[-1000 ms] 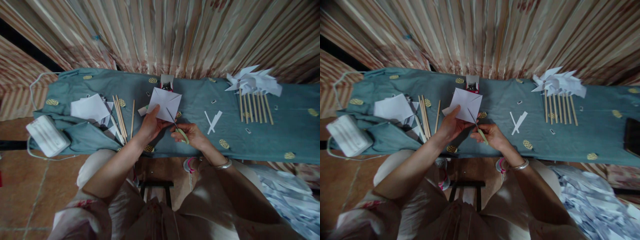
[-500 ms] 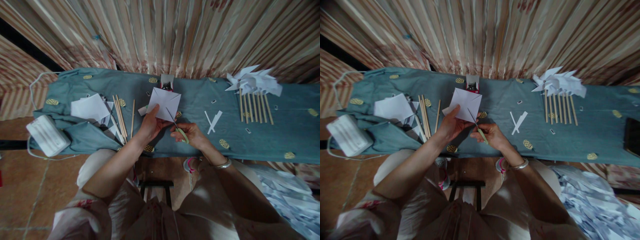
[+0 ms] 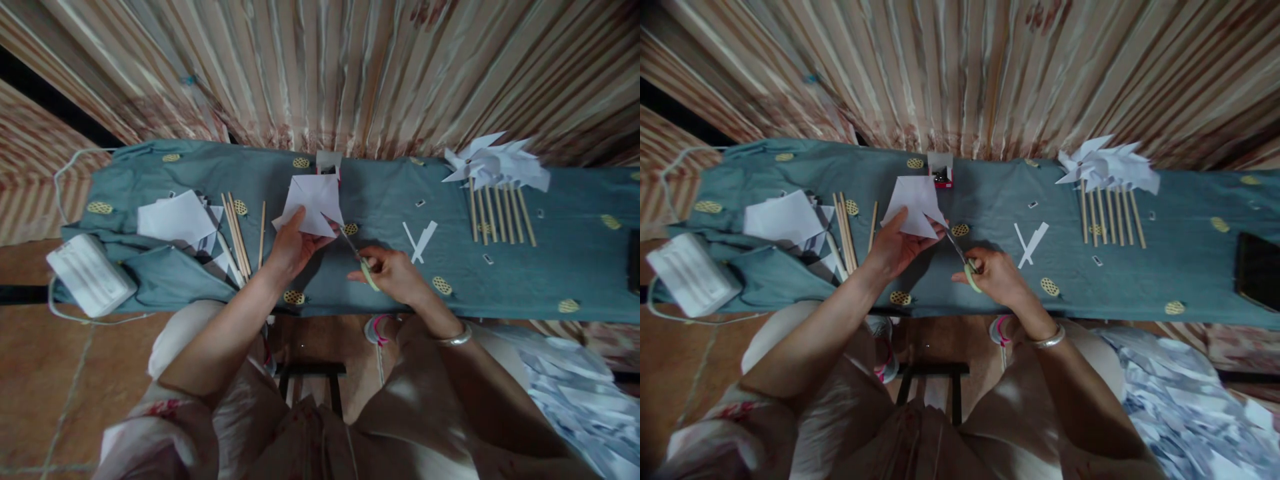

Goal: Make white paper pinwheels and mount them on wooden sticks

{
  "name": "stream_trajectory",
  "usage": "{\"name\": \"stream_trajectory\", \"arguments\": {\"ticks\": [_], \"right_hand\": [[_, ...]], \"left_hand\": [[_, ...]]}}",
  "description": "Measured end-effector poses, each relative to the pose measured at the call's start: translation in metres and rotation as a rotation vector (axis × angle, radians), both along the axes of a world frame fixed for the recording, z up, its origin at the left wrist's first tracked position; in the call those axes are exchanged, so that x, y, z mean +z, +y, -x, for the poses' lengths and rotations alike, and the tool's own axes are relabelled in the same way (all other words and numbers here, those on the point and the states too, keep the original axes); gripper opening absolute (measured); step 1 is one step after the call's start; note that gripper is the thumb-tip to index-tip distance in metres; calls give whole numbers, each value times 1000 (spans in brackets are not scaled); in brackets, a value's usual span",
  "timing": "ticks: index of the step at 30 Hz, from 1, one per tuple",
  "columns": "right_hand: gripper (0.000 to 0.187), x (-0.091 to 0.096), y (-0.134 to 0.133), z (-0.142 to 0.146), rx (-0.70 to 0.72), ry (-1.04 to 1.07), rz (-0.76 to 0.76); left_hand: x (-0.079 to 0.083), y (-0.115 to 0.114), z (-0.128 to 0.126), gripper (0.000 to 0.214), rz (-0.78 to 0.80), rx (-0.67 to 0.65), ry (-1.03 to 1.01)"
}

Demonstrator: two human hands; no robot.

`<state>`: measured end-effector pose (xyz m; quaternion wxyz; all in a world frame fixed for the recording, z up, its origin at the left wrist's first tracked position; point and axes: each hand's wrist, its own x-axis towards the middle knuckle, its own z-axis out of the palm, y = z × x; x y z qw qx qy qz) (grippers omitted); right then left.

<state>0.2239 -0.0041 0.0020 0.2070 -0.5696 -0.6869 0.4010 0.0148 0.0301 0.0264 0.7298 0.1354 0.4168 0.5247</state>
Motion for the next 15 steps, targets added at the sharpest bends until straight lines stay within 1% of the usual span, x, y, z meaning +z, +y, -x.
{"name": "stream_trajectory", "arguments": {"ticks": [4, 8, 11, 15], "right_hand": [[52, 9, 4, -20, -106, -279, -161], [52, 14, 7, -34, -186, -556, -279], [52, 16, 8, -39, -177, -703, -300], [48, 16, 9, -42, -150, -768, -287]], "left_hand": [[-5, -6, -2, 40, 4, -44, -34], [-11, -18, -12, 42, 61, -98, -76], [-15, -26, -21, 44, 128, -145, -92], [-16, -38, -29, 43, 174, -220, -96]]}}
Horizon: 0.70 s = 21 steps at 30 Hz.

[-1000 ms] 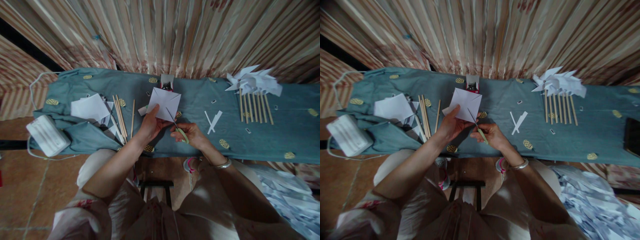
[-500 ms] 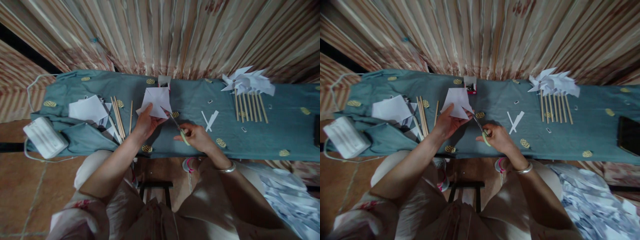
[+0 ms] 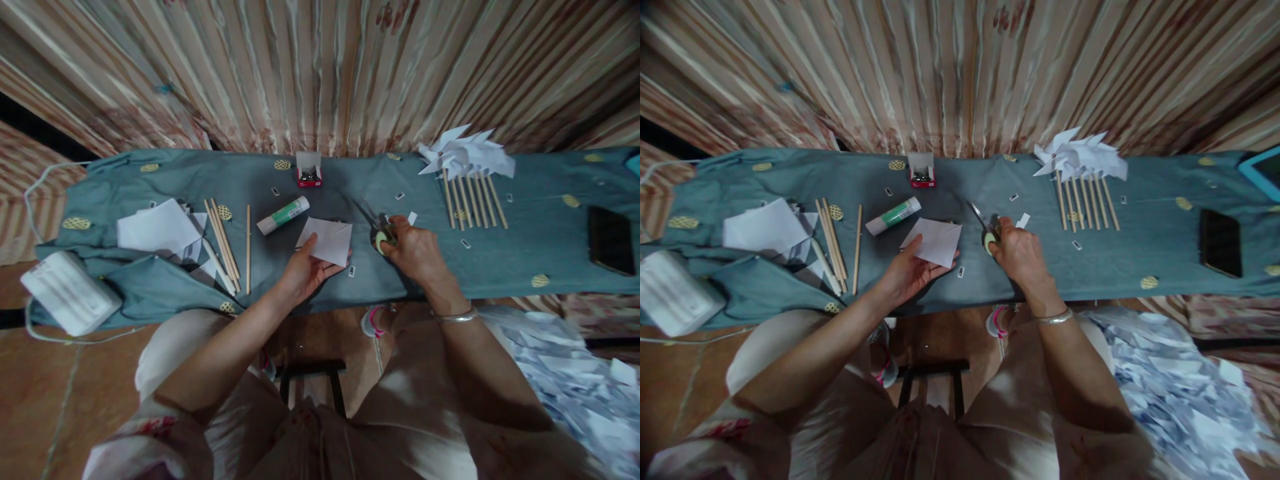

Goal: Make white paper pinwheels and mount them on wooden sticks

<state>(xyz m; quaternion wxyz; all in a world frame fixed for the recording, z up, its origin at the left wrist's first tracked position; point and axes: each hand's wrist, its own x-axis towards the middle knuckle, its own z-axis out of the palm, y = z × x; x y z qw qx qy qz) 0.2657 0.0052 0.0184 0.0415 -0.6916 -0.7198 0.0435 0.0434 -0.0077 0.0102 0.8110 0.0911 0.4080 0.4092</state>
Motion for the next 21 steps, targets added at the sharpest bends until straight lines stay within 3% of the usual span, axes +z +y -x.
{"name": "stream_trajectory", "arguments": {"ticks": [5, 8, 12, 15, 19, 21], "right_hand": [[29, 1, 0, -1, 11, -38, -8], [23, 1, 1, -2, 16, -33, -39], [29, -3, 1, 2, 43, 101, -154], [36, -10, 2, 15, 132, 291, -226], [43, -24, 5, 41, 210, 472, -216], [44, -32, 8, 51, 233, 508, -212]], "left_hand": [[3, -19, -2, 38, 28, -115, 0], [2, -36, -1, 48, 68, -222, -36], [-2, -61, 0, 52, -2, -478, 15], [1, -66, 5, 49, -314, -555, 251], [2, -43, 22, 29, -1118, -405, 916], [-4, -26, 30, 30, -1345, -369, 1176]]}}
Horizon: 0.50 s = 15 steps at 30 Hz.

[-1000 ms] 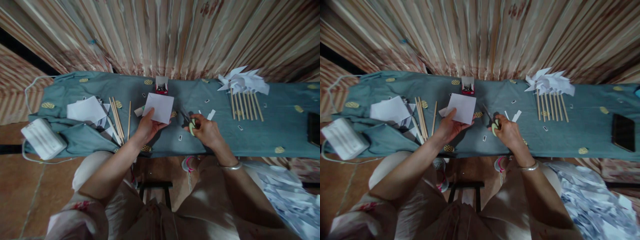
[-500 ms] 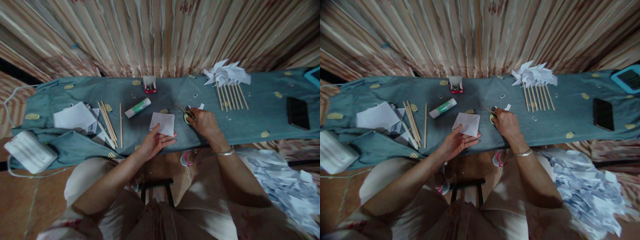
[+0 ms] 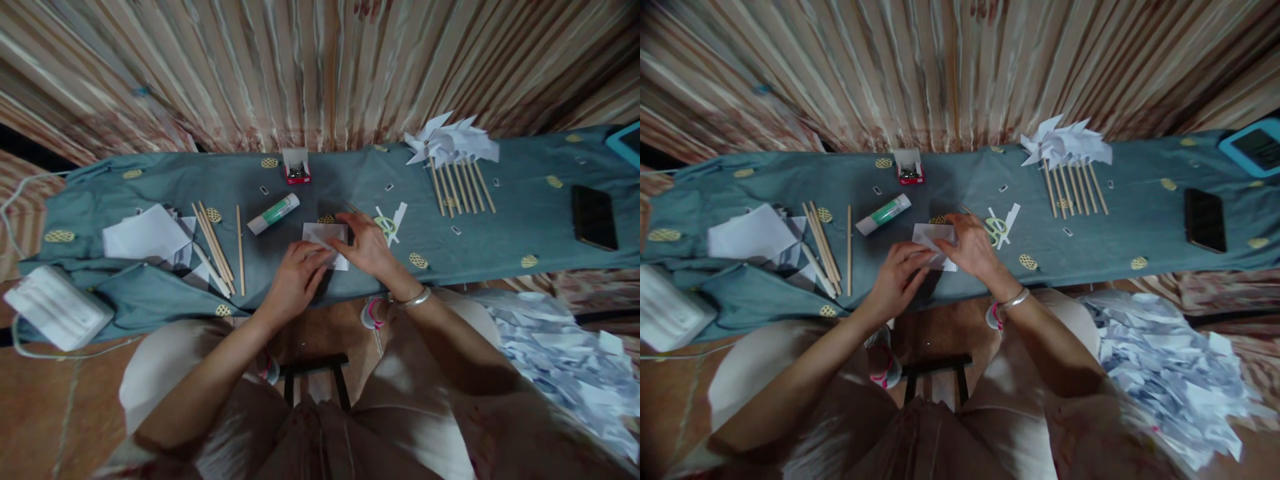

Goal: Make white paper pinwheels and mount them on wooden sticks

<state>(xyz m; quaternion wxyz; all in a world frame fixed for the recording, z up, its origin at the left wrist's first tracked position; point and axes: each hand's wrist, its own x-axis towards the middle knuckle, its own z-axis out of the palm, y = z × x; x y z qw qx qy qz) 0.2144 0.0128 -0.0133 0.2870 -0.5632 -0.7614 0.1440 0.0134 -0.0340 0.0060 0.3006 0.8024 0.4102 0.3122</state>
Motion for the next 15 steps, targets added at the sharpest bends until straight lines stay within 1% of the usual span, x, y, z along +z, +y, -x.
{"name": "stream_trajectory", "arguments": {"ticks": [1, 2, 4, 6, 9, 15], "right_hand": [[43, -4, 1, 4, 9, 7, 0], [42, -7, 2, 6, 15, 10, -1], [39, -12, 4, 9, 20, 15, -4], [39, -14, 4, 10, 17, 25, 1], [39, -15, 5, 10, 11, 36, 23], [33, -13, 8, 7, 23, 56, 50]], "left_hand": [[-5, 7, 2, 31, -75, 10, 88], [-10, 12, 4, 32, -112, 9, 169], [-20, 18, 4, 34, -135, -18, 282], [-26, 19, 3, 35, -145, -44, 344], [-30, 17, 3, 36, -167, -68, 375], [-28, 16, 11, 33, -169, -67, 378]]}}
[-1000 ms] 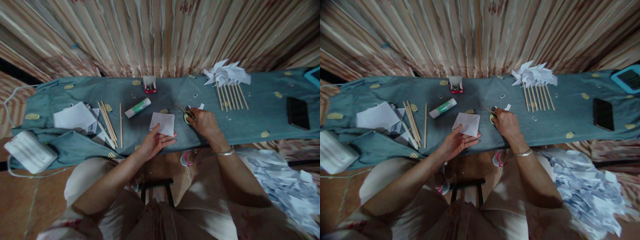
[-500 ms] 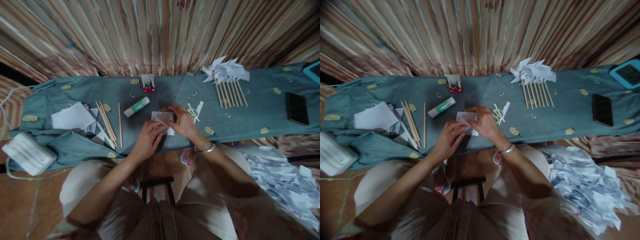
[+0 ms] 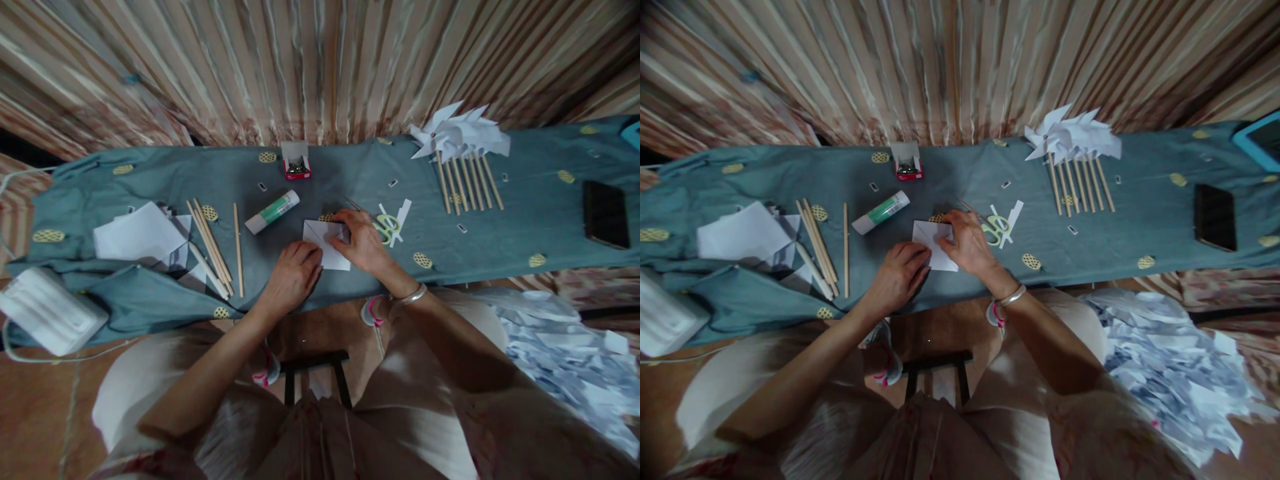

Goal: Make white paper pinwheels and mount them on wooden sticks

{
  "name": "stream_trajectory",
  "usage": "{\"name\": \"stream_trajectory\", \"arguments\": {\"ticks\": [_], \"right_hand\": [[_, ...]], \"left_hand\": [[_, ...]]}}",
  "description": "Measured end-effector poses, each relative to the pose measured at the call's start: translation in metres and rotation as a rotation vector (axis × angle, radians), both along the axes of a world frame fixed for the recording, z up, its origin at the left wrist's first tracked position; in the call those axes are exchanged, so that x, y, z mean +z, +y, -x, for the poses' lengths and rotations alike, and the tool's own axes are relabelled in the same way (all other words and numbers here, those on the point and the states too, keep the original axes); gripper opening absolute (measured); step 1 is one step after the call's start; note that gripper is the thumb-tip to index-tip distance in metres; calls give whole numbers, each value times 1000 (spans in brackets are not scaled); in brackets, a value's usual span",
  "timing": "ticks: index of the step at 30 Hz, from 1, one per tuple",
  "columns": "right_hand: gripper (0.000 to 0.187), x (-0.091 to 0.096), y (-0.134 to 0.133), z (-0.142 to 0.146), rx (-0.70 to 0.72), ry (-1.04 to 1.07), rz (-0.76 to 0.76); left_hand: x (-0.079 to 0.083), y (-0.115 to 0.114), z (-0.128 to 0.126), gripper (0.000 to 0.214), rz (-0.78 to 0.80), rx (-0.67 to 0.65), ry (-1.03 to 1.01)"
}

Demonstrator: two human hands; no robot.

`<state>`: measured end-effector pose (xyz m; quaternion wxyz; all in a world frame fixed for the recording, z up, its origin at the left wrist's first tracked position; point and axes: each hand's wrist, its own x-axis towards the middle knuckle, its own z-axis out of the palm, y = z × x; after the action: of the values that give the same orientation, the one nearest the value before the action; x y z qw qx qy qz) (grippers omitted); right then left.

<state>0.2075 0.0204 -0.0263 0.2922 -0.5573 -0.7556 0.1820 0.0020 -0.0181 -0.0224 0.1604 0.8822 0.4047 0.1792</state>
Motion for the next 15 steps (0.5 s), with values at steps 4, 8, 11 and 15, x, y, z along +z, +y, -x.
{"name": "stream_trajectory", "arguments": {"ticks": [4, 8, 11, 15], "right_hand": [[32, 3, 2, -3, -7, -1, 33], [30, 6, 4, -8, -35, -19, 69], [30, 8, 6, -13, -49, -32, 79], [29, 9, 9, -17, -49, -33, 83]], "left_hand": [[3, -2, 6, 31, -7, 8, -4], [6, -4, 12, 29, -29, 6, -10], [6, -6, 17, 28, -65, -1, -13], [6, -9, 21, 26, -90, 8, -22]]}}
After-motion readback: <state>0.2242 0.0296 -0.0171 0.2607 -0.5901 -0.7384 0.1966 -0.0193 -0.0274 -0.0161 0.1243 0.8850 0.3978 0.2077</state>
